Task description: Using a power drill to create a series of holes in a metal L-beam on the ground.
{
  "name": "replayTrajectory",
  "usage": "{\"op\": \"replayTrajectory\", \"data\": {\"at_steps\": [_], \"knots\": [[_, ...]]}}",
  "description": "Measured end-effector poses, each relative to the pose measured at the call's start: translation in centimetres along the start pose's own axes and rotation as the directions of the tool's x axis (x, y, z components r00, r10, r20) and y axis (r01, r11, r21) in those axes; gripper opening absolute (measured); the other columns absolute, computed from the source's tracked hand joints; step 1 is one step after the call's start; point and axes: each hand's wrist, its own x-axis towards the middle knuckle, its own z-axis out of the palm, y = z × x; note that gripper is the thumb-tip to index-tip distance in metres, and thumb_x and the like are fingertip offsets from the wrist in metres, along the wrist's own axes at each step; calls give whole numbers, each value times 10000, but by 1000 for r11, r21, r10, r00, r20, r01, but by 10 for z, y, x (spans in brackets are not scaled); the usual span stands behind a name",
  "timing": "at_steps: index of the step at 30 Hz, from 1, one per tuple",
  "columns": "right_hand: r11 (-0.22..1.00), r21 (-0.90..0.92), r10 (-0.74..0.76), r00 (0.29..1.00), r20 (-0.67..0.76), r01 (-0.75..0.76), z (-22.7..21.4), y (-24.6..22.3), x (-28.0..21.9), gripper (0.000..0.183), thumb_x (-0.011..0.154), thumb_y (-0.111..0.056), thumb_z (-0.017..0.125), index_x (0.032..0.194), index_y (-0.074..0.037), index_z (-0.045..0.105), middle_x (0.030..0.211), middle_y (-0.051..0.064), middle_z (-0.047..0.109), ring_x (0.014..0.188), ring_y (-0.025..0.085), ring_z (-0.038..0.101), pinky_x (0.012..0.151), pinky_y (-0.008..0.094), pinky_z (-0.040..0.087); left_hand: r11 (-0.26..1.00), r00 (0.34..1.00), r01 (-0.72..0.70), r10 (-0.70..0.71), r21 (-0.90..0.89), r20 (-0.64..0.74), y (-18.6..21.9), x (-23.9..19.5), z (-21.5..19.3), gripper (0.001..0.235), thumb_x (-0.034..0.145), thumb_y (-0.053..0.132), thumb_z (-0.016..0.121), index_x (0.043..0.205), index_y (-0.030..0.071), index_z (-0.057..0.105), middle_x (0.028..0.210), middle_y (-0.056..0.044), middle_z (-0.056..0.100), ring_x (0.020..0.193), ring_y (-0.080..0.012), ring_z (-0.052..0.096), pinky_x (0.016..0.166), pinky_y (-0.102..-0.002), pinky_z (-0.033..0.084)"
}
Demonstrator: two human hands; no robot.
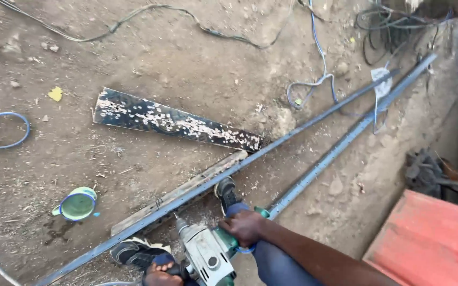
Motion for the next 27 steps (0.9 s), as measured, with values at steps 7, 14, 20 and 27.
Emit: {"op": "replayTrajectory", "data": {"at_steps": [7, 14, 20, 27], "knots": [[997, 36, 63, 998, 10, -63, 6, 0, -10, 638, 780, -105, 646, 1367, 80, 477, 946, 205, 678, 773, 369, 693, 615, 481, 595, 992, 509, 41, -126, 122, 852, 19, 55, 32, 410, 1064, 440, 470, 695, 262, 493, 683, 60, 492, 640, -154, 506, 711, -375, 493], [991, -116, -64, 997, 50, 70, 96, 54, 8, 253, 663, -309, 716, 773, -82, 694, 661, 95, 688, 655, 345, 693, 557, 441, 544, 905, 906, -424, 423, 29, 32, -20, -53, -14, 315, 887, 190, 429, 1078, 105, 665, 1024, -131, 721, 788, -303, 752, 618, -457, 551], [997, 12, 69, 995, 72, -70, 3, 12, -19, 786, 644, -203, 718, 1371, -20, 485, 1070, 202, 713, 989, 454, 726, 806, 577, 619, 844, 828, -504, 533, -185, 174, -75, -106, 0, 281, 1106, 370, 354, 1139, 146, 522, 686, -66, 616, 672, -224, 671, 680, -410, 540], [994, -65, 97, 989, 115, -90, 6, 21, -14, 839, 674, -319, 676, 1437, -65, 437, 1123, 176, 721, 1041, 441, 731, 872, 576, 622, 925, 973, -223, 189, -307, -136, 1, -269, 33, 136, 814, 15, 688, 720, 17, 590, 552, -59, 492, 380, -233, 483, 303, -392, 364]]}}
